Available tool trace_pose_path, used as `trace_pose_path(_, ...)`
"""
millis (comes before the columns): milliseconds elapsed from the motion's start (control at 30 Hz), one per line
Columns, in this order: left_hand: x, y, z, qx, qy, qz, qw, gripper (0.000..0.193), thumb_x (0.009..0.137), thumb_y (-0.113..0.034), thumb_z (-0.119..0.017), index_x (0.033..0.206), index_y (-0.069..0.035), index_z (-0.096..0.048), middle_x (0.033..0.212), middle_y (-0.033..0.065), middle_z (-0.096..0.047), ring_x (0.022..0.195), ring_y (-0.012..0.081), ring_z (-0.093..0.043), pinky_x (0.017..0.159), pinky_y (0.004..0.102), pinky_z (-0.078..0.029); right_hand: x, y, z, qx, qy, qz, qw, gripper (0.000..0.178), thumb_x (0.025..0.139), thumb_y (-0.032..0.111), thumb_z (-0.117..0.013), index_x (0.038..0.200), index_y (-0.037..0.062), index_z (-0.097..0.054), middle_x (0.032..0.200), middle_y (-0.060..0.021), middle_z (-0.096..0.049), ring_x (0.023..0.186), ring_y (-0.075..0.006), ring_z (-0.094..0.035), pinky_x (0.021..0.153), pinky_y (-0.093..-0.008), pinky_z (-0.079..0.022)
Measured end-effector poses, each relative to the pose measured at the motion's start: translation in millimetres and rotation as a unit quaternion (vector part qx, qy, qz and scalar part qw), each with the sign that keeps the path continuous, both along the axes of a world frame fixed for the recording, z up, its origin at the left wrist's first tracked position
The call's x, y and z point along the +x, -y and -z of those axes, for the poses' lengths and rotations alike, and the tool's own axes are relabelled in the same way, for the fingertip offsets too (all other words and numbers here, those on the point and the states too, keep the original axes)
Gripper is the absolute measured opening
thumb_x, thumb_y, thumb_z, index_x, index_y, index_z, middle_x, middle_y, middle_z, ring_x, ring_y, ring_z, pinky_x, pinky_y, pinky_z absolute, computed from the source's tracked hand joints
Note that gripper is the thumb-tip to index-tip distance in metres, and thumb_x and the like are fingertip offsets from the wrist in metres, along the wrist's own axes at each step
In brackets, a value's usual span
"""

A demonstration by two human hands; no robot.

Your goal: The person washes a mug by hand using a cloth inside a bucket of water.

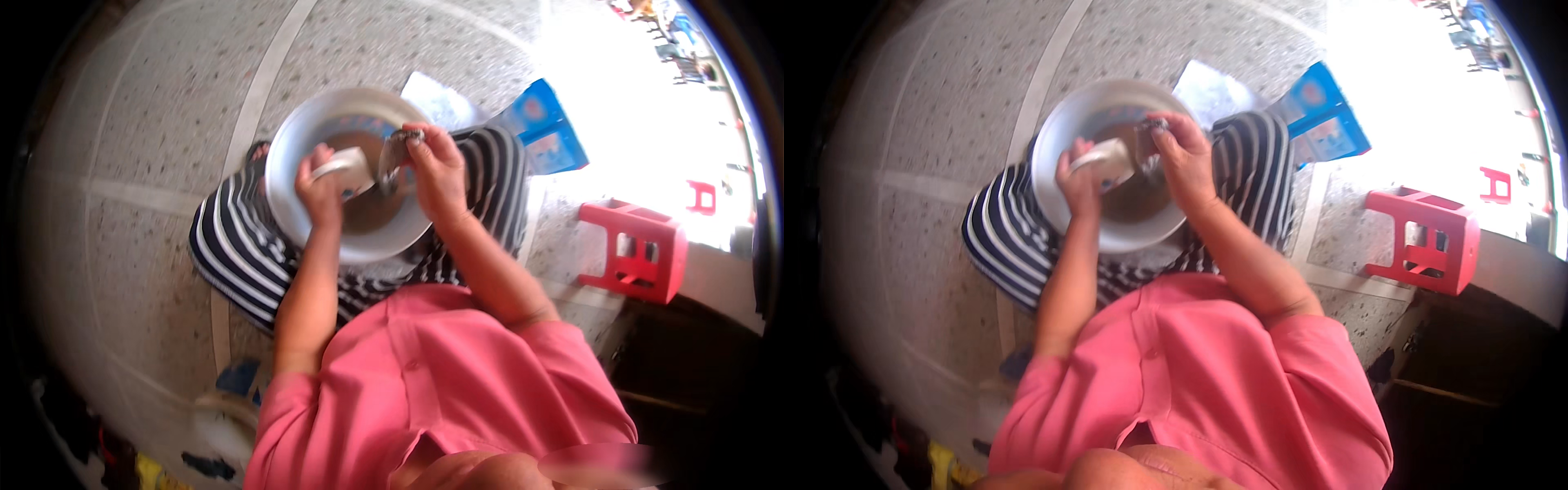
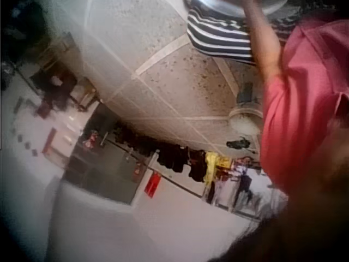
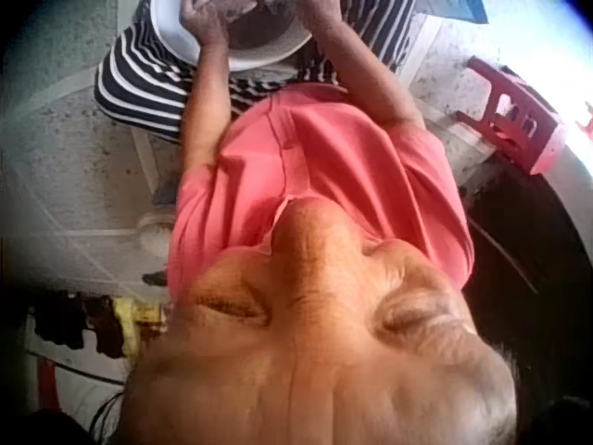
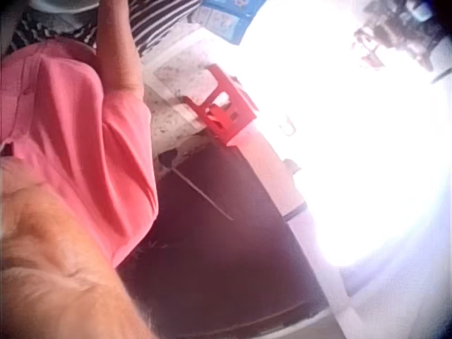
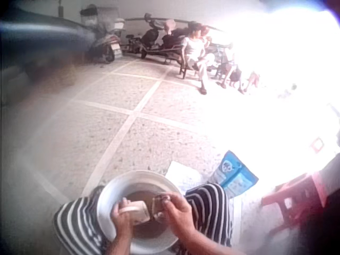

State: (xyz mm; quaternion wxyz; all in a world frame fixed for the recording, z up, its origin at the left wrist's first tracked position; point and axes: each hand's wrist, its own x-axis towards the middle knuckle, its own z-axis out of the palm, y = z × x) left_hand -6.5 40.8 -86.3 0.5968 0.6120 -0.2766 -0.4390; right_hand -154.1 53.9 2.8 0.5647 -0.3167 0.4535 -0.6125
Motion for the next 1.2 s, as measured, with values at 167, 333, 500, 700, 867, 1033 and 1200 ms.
trace_pose_path(167,0.2,-16.0,-25.7,-0.070,0.122,0.096,0.985,0.031,0.092,-0.030,-0.056,0.088,0.000,-0.063,0.084,0.0036,-0.063,0.078,0.0096,-0.055,0.073,0.0262,-0.046,23.8,-3.4,30.6,-0.180,-0.417,-0.114,0.884,0.017,0.087,0.011,-0.055,0.103,0.0060,-0.060,0.100,-0.0112,-0.062,0.095,-0.0244,-0.060,0.086,-0.0348,-0.045)
trace_pose_path(333,-4.8,-22.4,-31.2,-0.188,0.244,0.130,0.942,0.022,0.085,-0.022,-0.063,0.075,-0.003,-0.061,0.075,0.0096,-0.063,0.069,0.0247,-0.060,0.064,0.0326,-0.047,9.0,-0.7,56.8,-0.072,-0.374,-0.173,0.908,0.029,0.090,0.026,-0.050,0.112,0.0086,-0.058,0.109,-0.0162,-0.058,0.103,-0.0318,-0.055,0.090,-0.0386,-0.042)
trace_pose_path(500,-5.8,-27.0,-38.8,-0.148,0.111,0.148,0.972,0.030,0.092,-0.029,-0.055,0.079,-0.002,-0.060,0.076,0.0026,-0.061,0.067,0.0136,-0.053,0.062,0.0271,-0.044,-2.5,18.2,38.8,0.136,-0.033,-0.355,0.924,0.044,0.093,0.036,-0.048,0.121,0.0021,-0.052,0.118,-0.0134,-0.056,0.106,-0.0253,-0.056,0.091,-0.0336,-0.043)
trace_pose_path(700,-1.4,-4.4,-31.6,-0.080,-0.127,0.021,0.988,0.037,0.095,-0.037,-0.046,0.083,-0.003,-0.056,0.084,0.0095,-0.060,0.080,0.0179,-0.057,0.071,0.0320,-0.047,25.7,-6.8,57.3,0.219,0.302,-0.244,0.895,0.036,0.093,0.024,-0.046,0.122,0.0042,-0.047,0.116,-0.0101,-0.056,0.109,-0.0214,-0.053,0.096,-0.0378,-0.041)
trace_pose_path(867,4.1,3.8,-7.8,0.097,-0.279,-0.076,0.952,0.029,0.095,-0.029,-0.047,0.097,-0.001,-0.056,0.092,0.0084,-0.061,0.086,0.0192,-0.059,0.075,0.0325,-0.049,16.3,-15.9,71.3,0.288,0.259,-0.227,0.894,0.030,0.090,0.009,-0.044,0.119,0.0013,-0.047,0.101,-0.0166,-0.059,0.084,-0.0249,-0.063,0.080,-0.0384,-0.052)
trace_pose_path(1033,7.3,6.4,-0.2,0.081,-0.338,-0.077,0.934,0.021,0.089,-0.014,-0.048,0.102,0.000,-0.056,0.095,0.0118,-0.061,0.086,0.0231,-0.063,0.073,0.0341,-0.053,14.0,-20.9,44.2,0.264,0.029,-0.146,0.953,0.025,0.093,0.011,-0.044,0.114,-0.0005,-0.051,0.090,-0.0138,-0.060,0.063,-0.0202,-0.062,0.054,-0.0284,-0.052)
trace_pose_path(1200,5.1,3.6,-5.5,0.121,-0.334,-0.100,0.929,0.022,0.089,-0.014,-0.044,0.100,0.001,-0.057,0.094,0.0137,-0.061,0.081,0.0222,-0.064,0.069,0.0325,-0.054,6.5,-4.2,21.7,0.092,-0.114,-0.101,0.984,0.022,0.093,0.010,-0.048,0.112,0.0014,-0.054,0.086,-0.0073,-0.063,0.063,-0.0120,-0.060,0.054,-0.0235,-0.048)
